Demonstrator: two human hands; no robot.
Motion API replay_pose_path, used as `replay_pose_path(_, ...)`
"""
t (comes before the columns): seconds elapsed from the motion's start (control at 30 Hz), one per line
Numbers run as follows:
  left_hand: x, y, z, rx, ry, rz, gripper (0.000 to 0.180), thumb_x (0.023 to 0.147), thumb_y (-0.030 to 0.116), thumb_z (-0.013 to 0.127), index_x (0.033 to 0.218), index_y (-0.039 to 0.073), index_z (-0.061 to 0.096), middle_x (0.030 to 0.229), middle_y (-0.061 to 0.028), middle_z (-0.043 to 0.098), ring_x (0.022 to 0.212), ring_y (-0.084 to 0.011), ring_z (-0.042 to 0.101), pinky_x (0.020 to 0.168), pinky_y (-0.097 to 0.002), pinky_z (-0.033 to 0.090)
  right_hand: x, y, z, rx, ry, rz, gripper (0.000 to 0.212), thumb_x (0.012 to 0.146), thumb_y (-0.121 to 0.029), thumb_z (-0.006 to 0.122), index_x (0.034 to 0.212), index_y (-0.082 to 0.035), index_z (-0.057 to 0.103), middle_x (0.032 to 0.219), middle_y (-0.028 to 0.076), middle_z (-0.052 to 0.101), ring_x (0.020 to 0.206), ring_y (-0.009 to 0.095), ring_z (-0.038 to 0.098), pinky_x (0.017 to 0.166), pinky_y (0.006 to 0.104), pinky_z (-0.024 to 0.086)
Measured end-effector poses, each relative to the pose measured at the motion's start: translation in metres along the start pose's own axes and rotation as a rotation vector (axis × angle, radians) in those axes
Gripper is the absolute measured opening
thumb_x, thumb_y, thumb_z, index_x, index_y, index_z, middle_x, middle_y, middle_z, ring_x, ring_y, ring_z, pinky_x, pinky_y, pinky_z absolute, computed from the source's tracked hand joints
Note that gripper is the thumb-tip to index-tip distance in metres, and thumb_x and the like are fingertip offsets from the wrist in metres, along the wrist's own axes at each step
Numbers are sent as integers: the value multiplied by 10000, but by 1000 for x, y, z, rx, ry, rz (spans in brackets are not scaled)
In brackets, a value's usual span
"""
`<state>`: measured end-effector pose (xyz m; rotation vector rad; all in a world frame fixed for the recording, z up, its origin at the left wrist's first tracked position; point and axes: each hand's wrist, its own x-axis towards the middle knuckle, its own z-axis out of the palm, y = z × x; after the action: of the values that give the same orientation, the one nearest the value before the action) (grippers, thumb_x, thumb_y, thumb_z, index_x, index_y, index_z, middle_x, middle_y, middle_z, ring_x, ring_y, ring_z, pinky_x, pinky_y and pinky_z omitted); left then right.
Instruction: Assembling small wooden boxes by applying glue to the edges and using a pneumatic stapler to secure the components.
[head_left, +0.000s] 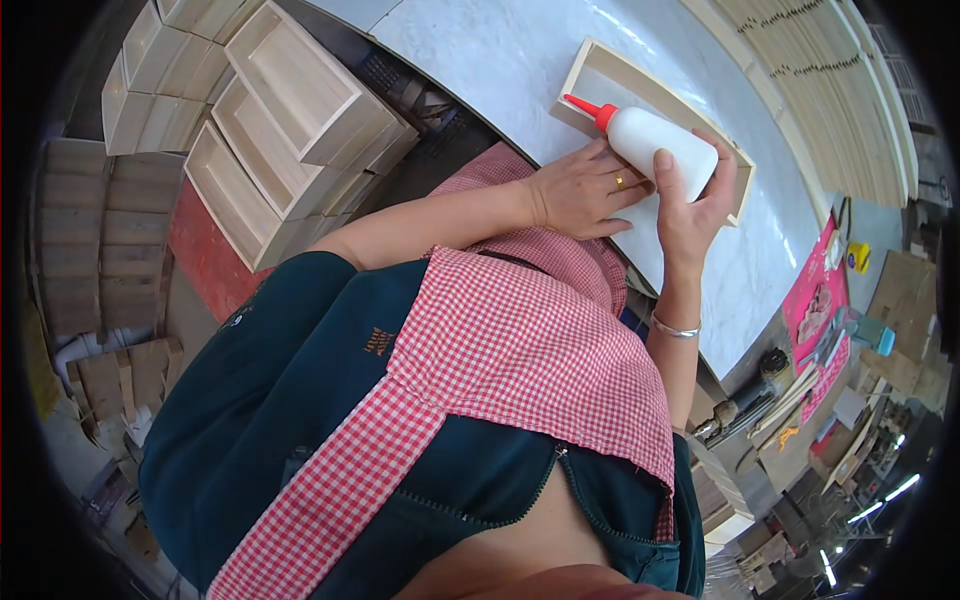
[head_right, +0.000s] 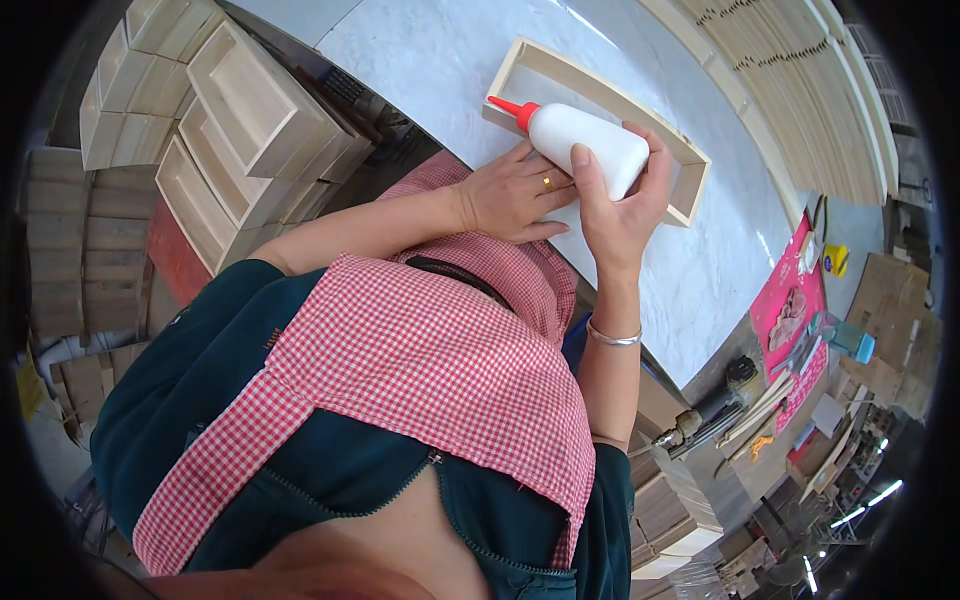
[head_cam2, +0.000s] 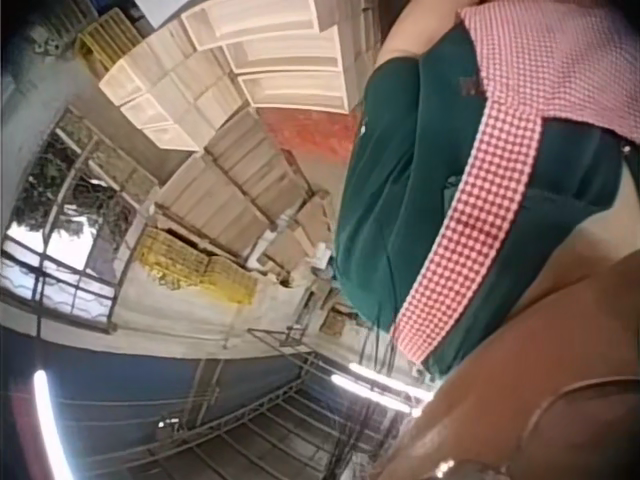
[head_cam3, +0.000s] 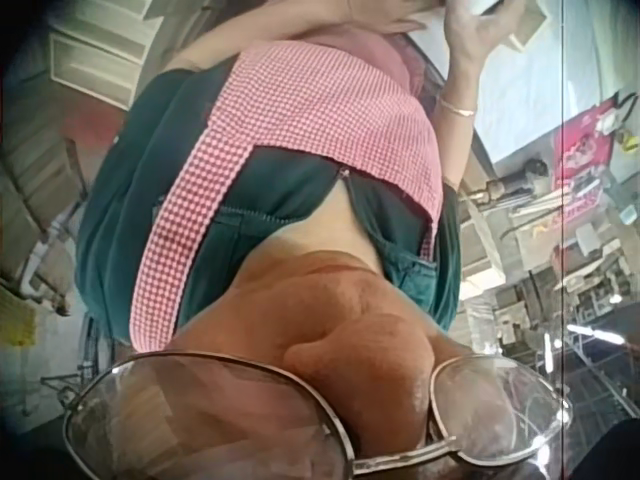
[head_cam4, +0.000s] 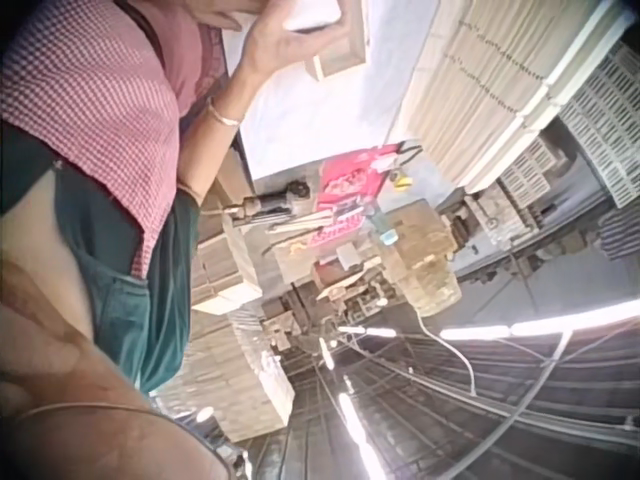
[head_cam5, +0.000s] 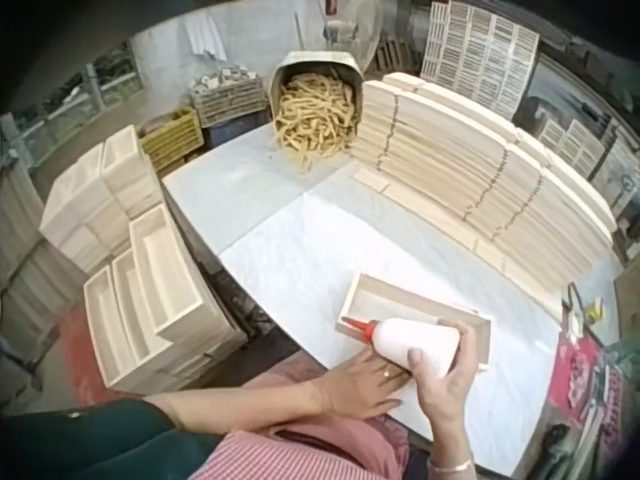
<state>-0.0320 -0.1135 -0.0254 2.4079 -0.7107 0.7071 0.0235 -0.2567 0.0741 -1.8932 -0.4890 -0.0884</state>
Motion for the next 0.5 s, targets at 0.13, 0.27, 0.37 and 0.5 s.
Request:
replay_pose_path(0.13, 1, 0, -1, 8, 11, 2, 489, 898, 383, 629, 1271, 68, 601, 1265, -97, 600, 1177, -260, 528, 1116, -537, 325, 4, 0, 3, -30, 4, -24, 504, 834, -185, 800, 1243, -31, 549, 1099, 148, 608, 948, 258, 626, 792, 342, 543)
replay_pose_path(0.27, 2, 0, -1, 22, 24, 10, 485, 897, 377, 627, 1263, 61, 600, 1284, -115, 593, 1216, -270, 516, 1147, -549, 295, 12, -1, 8, -37, 16, -37, 490, 837, -193, 801, 1226, -29, 551, 1065, 144, 619, 922, 254, 633, 779, 340, 544)
replay_pose_path(0.37, 2, 0, -1, 37, 35, 16, 486, 894, 374, 627, 1258, 53, 599, 1309, -130, 586, 1254, -277, 504, 1173, -560, 267, 20, -2, 13, -32, 24, -45, 479, 839, -199, 802, 1212, -29, 553, 1040, 142, 627, 901, 249, 637, 769, 337, 544)
replay_pose_path(0.5, 2, -1, -2, 3, 25, 16, 499, 889, 365, 627, 1259, 31, 594, 1407, -156, 544, 1369, -288, 446, 1213, -575, 204, 31, -2, 21, -40, 73, -27, 462, 844, -220, 802, 1184, -27, 557, 1001, 141, 638, 867, 240, 642, 750, 334, 538)
